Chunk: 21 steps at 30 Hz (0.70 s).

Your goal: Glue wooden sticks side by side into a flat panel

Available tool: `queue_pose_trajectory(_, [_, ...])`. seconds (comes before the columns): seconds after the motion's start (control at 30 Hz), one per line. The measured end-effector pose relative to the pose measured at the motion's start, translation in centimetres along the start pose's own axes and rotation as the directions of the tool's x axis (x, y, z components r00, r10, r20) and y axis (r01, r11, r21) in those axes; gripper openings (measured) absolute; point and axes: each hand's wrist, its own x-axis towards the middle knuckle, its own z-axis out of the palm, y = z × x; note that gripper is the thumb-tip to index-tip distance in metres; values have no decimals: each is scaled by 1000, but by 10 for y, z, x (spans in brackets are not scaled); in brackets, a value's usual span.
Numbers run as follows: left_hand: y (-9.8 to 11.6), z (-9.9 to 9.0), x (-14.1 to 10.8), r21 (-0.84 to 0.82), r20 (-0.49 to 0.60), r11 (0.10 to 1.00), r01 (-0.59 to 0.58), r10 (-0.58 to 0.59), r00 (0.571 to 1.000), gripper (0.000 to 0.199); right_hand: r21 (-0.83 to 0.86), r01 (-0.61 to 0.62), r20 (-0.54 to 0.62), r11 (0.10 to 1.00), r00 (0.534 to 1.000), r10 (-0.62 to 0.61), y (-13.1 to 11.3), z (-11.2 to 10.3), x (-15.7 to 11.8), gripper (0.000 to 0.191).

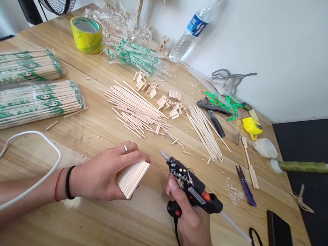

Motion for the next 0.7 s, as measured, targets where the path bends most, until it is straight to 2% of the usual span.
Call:
queue_pose_trajectory(0.17, [0, 0, 0, 26, 9, 1000, 15, -16, 1000, 63, -8, 33, -223, 999, 974, -34, -2, -1, 15, 26])
queue_pose_trajectory(0.33, [-2, 0, 0, 32, 45, 999, -13, 11, 999, 60, -124, 75, -261, 989, 960, -105, 0, -3, 27, 36])
queue_pose_trajectory(0.4, [-4, 0, 0, 38, 56, 999, -37, 35, 998, 59, -159, 93, -220, 983, 967, -127, -6, 0, 32, 35])
queue_pose_trajectory(0.5, [-7, 3, 0, 78, 90, 994, -81, 74, 993, 59, -240, 141, -72, 960, 984, -162, -20, 14, 42, 32])
queue_pose_trajectory(0.63, [-11, 7, 0, 122, 116, 981, -147, 133, 984, 58, -295, 232, 112, 927, 972, -208, -39, 45, 64, 23])
queue_pose_trajectory(0.7, [-13, 8, 0, 143, 127, 973, -184, 167, 978, 55, -321, 272, 166, 907, 959, -229, -46, 59, 77, 17])
